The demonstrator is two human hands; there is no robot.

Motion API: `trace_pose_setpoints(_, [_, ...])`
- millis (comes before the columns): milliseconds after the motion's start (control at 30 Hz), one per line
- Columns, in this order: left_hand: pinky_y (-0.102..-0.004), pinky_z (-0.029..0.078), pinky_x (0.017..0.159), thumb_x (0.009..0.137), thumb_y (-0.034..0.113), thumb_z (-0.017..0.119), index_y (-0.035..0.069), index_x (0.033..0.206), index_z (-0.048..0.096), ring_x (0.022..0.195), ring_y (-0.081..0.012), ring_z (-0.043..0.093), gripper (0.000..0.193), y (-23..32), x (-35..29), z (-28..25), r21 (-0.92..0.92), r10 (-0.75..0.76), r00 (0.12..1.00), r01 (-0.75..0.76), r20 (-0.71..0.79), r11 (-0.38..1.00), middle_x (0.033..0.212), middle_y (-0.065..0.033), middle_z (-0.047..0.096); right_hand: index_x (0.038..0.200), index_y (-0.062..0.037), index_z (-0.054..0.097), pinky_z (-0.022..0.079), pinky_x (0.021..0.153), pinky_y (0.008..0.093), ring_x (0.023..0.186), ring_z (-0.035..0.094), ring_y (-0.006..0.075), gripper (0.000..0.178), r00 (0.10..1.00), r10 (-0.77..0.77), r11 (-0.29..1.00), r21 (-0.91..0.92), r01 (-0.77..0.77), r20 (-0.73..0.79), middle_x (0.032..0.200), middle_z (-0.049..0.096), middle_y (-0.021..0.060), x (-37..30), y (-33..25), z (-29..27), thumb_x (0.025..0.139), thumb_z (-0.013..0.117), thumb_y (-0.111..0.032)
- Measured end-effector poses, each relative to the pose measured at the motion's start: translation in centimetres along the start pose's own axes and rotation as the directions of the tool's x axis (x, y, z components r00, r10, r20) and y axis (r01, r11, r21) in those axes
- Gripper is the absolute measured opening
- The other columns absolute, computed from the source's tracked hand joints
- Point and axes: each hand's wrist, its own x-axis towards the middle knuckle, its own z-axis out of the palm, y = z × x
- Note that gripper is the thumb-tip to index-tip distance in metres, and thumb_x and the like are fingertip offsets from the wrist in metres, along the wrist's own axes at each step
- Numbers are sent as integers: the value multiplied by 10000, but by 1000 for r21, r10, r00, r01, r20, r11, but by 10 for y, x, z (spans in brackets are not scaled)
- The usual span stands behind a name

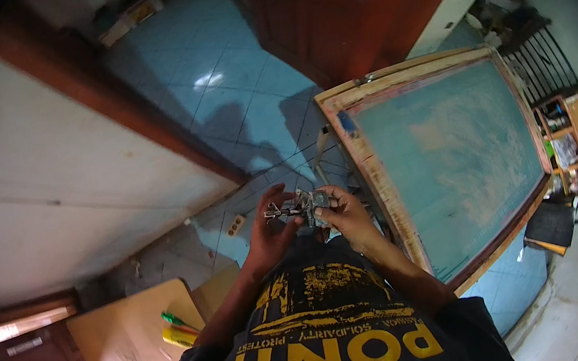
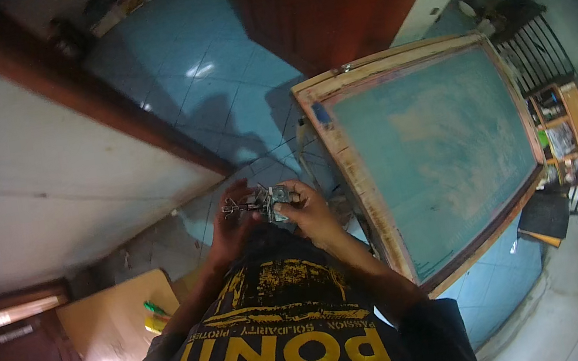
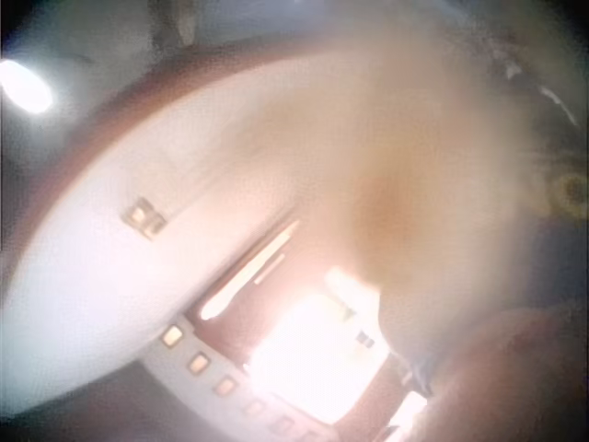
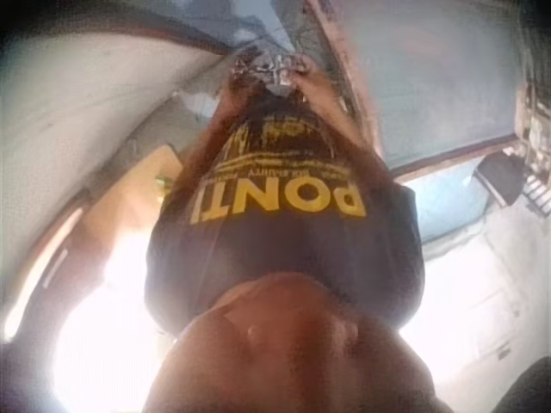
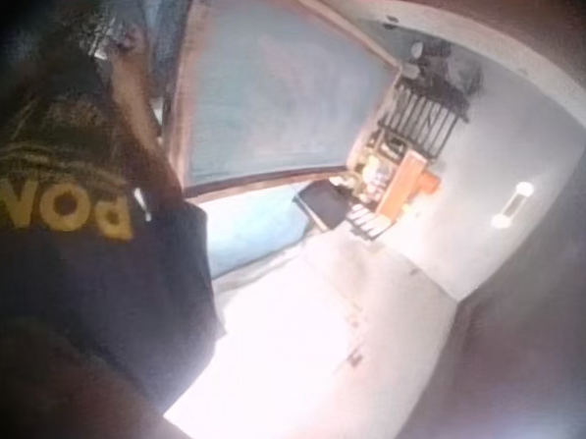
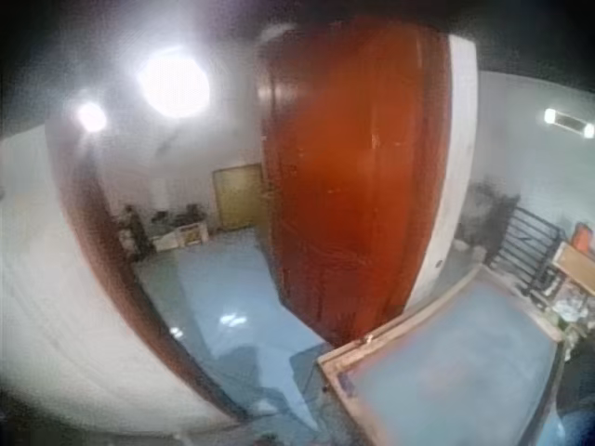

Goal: The person positions a metal latch on a wooden door frame and secures it with screws using a screwdriver. They repeatedly tighten the screws to ensure the latch is firmly attached to the frame.

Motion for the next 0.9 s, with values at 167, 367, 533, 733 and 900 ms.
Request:
trace_pose_setpoints(167, [-351,452,930,857,109,697,95,1397,325,1143,-232,529,656,14,96,28,-314,-255,951,300,176,901,1266,-113,506,1179,-49,527,470,734,250,877,571,99,350,936,-169,986,-48,162,-309,1020,598,43,13,-30,-27,856,662,-41])
trace_pose_setpoints(367, [-325,484,850,848,28,676,55,1301,414,1035,-167,564,524,4,229,42,-467,-351,828,543,437,698,1130,-75,568,1086,-51,462,434,605,207,745,527,53,312,692,-444,888,-178,423,-570,856,560,-2,83,-70,-54,854,665,-1])
trace_pose_setpoints(533, [-280,511,803,808,-82,668,17,1186,518,943,-131,594,419,1,350,44,-394,-162,873,364,460,844,1036,-54,603,1004,-45,450,428,592,209,684,504,44,251,480,-453,890,-354,287,-751,778,534,-10,159,-109,-75,867,658,-9])
trace_pose_setpoints(733, [-251,485,651,837,23,684,77,1086,554,818,-116,611,287,0,423,54,-518,-390,732,676,559,524,940,-14,629,1004,-43,452,439,592,215,704,510,54,245,291,-271,849,-86,521,-918,820,548,11,225,-146,-77,866,655,-36])
trace_pose_setpoints(900, [-344,518,731,889,107,648,92,1168,531,928,-175,614,303,3,462,60,-450,-348,581,803,736,389,1019,-32,626,968,-40,449,424,562,218,669,509,51,249,173,-272,865,-161,476,-947,773,546,5,250,-163,-99,857,672,-56])
